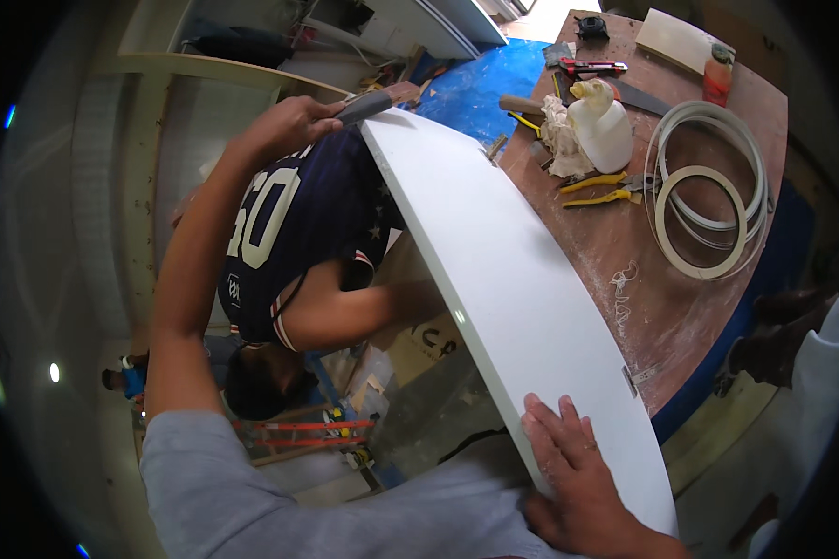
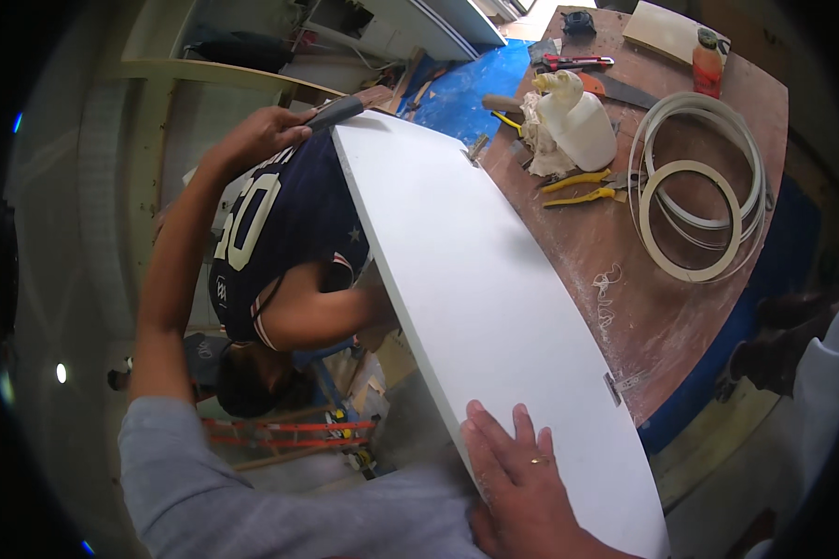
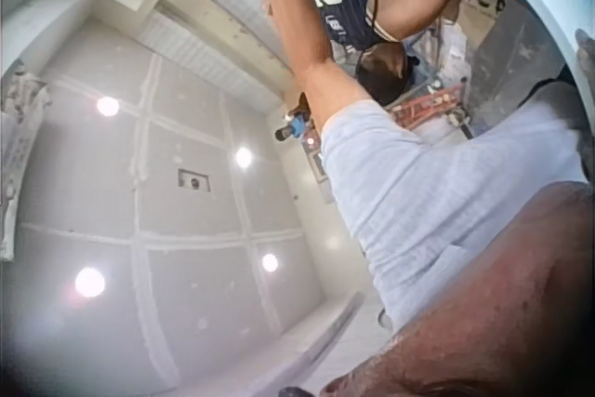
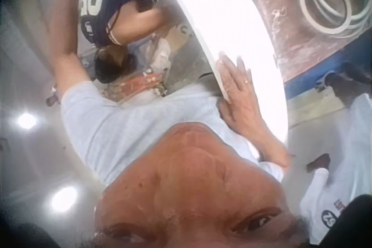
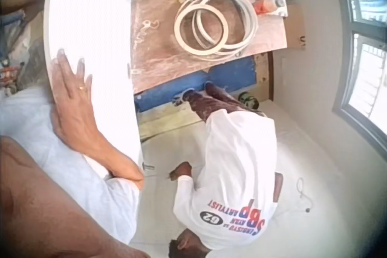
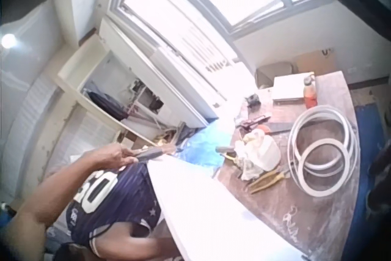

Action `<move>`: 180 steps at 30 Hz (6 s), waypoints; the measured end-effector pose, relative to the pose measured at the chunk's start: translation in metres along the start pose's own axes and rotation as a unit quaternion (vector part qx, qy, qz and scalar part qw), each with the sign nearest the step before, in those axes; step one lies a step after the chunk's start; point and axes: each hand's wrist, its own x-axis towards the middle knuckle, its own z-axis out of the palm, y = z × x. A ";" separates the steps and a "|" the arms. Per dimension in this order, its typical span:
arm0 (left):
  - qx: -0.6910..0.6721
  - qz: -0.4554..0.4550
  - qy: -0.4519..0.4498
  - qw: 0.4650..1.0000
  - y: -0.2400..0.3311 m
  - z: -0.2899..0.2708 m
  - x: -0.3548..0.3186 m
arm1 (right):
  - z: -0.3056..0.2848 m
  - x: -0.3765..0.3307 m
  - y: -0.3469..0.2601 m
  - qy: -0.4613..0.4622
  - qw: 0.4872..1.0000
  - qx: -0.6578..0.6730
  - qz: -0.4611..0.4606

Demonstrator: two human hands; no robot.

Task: The person sands the edge of a white wooden board with a sanding block and then wipes the surface with a cloth.

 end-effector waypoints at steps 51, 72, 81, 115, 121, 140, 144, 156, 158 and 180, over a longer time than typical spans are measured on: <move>0.015 0.006 -0.046 0.999 -0.043 0.028 0.051 | -0.016 0.007 -0.008 -0.048 0.999 -0.012 -0.021; -0.059 -0.058 0.058 0.995 -0.116 0.003 0.086 | -0.004 0.007 -0.011 0.031 0.999 -0.006 -0.020; -0.003 -0.023 0.002 1.000 -0.017 0.020 -0.023 | -0.012 0.009 -0.012 0.030 0.999 0.014 -0.012; -0.100 0.053 -0.099 0.989 0.043 0.019 -0.053 | -0.011 0.015 -0.009 -0.003 1.000 0.015 0.005; -0.042 0.103 -0.064 0.992 0.076 0.026 -0.105 | -0.011 0.015 -0.010 -0.013 1.000 0.011 0.008; -0.056 0.087 0.003 0.995 0.061 0.053 -0.128 | -0.005 0.012 -0.004 -0.018 1.000 -0.002 -0.012; -0.103 -0.008 0.036 0.994 -0.028 0.078 -0.030 | 0.000 0.009 -0.004 -0.038 0.999 -0.004 -0.023; -0.093 0.119 0.022 0.988 0.109 0.061 -0.170 | -0.011 0.011 -0.003 -0.009 1.000 0.011 -0.022; -0.125 0.117 0.057 0.984 0.091 0.075 -0.149 | -0.016 0.011 -0.001 -0.007 0.999 0.024 -0.020; -0.058 0.026 -0.002 0.998 0.034 0.056 -0.065 | -0.004 0.008 0.000 -0.010 1.000 0.010 -0.028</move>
